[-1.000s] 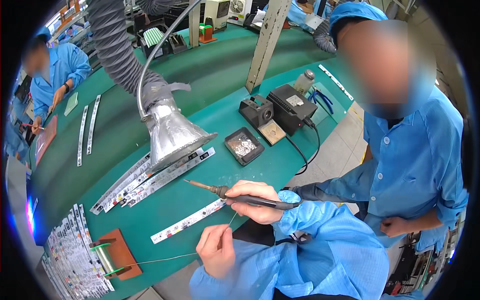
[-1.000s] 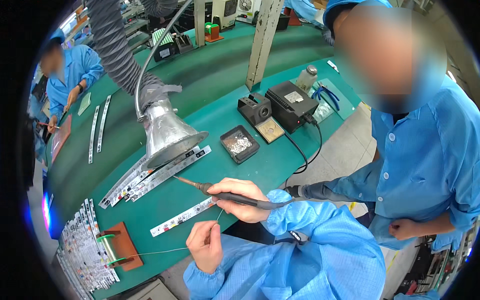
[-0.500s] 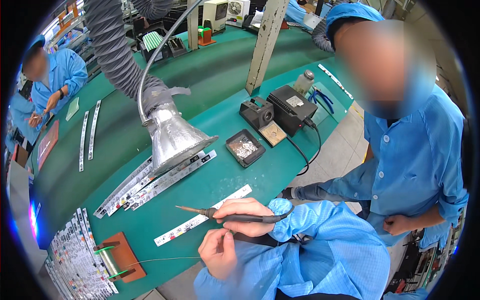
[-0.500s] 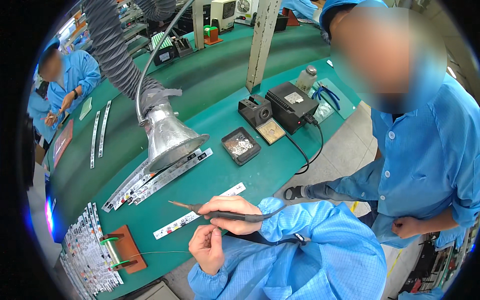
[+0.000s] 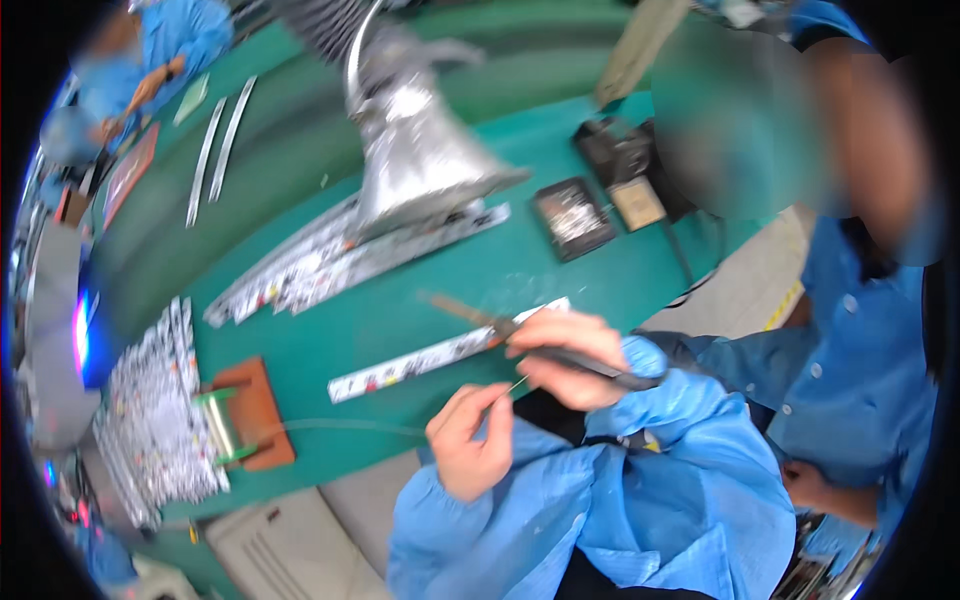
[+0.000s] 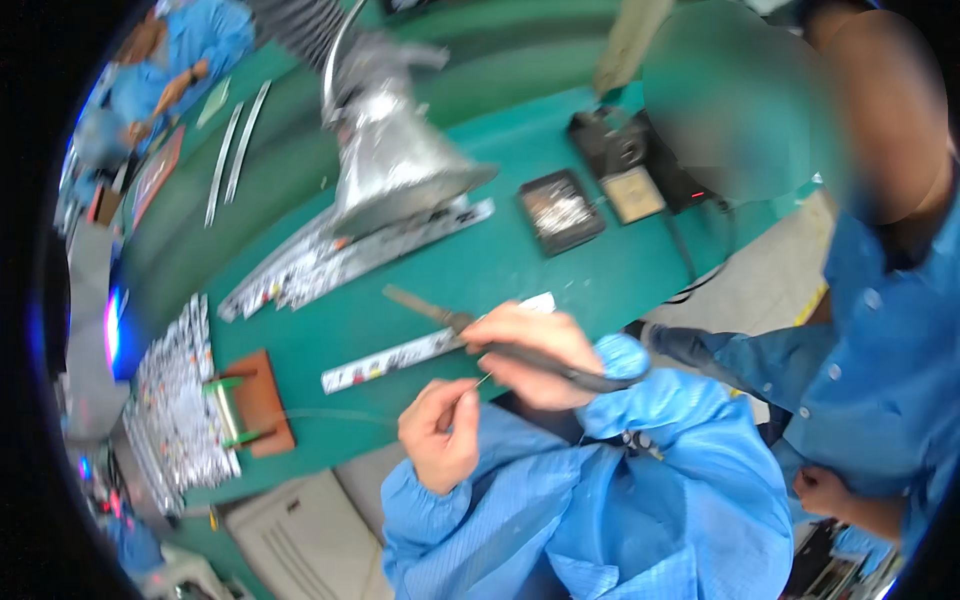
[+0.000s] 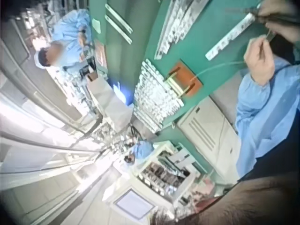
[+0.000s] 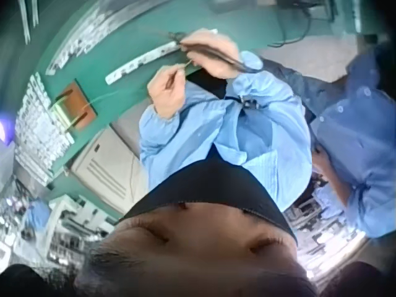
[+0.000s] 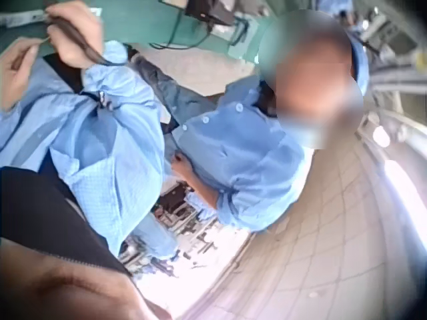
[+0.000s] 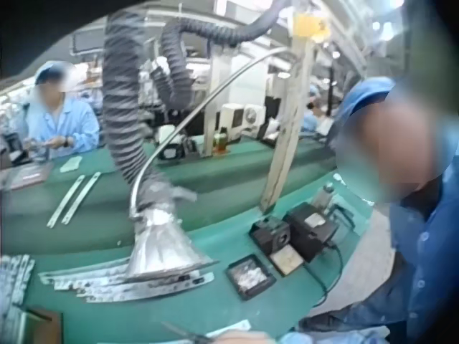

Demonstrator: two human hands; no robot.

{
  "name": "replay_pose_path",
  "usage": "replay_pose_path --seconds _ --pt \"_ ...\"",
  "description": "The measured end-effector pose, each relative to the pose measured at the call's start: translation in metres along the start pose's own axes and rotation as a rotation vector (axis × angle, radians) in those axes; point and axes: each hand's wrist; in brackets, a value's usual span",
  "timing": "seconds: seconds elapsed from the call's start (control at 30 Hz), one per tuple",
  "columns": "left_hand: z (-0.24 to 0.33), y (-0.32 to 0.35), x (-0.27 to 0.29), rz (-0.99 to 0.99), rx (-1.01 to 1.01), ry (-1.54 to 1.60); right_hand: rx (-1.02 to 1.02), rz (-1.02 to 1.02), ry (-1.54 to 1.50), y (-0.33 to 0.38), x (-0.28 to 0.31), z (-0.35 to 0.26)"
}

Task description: The worker is soldering components onto long, flexible LED circuit strips at a manual assembly station.

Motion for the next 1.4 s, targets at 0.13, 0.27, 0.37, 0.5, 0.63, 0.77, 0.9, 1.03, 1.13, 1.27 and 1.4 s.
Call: replay_pose_path --seconds 0.13,0.27,0.37,0.5,0.63,0.77,0.9,1.03,1.13,1.27,1.4 --pt "-0.002 -0.011 -0.006 0.034 -0.08 -0.019 0.009 -0.021 0.069 0.005 0.021 0.005" --pt "-0.005 -0.019 -0.01 0.077 -0.103 -0.13 -0.063 0.103 -0.035 0.019 0.044 0.014" --pt "-0.006 -0.026 -0.018 0.12 -0.123 -0.202 -0.099 0.09 -0.08 0.021 0.067 0.018" --pt "-0.012 -0.032 -0.031 0.142 -0.125 -0.342 -0.204 0.175 -0.115 0.015 0.078 0.022" --pt "-0.014 -0.038 -0.039 0.12 -0.071 -0.375 -0.206 0.132 -0.164 0.013 0.087 0.028" --pt "-0.018 -0.039 -0.044 0.096 -0.043 -0.365 -0.212 0.068 -0.219 0.013 0.097 0.037" --pt "-0.022 -0.039 -0.047 0.096 -0.05 -0.342 -0.295 0.078 -0.164 0.008 0.094 0.04" --pt "-0.023 -0.039 -0.047 0.098 -0.042 -0.323 -0.306 0.077 -0.153 0.007 0.098 0.043" --pt "-0.023 -0.038 -0.046 0.103 -0.053 -0.303 -0.33 0.083 -0.167 0.006 0.098 0.042" --pt "-0.024 -0.038 -0.045 0.08 -0.039 -0.33 -0.37 0.061 -0.133 0.003 0.096 0.042" --pt "-0.024 -0.039 -0.044 0.064 -0.03 -0.332 -0.409 0.082 -0.105 0.001 0.096 0.041"
Point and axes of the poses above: each hand's wrist, its own y-axis away from the middle knuckle, its own x-axis out of the back of the hand, z = x × y, and after that the axes turned 12 degrees about -y, right-handed
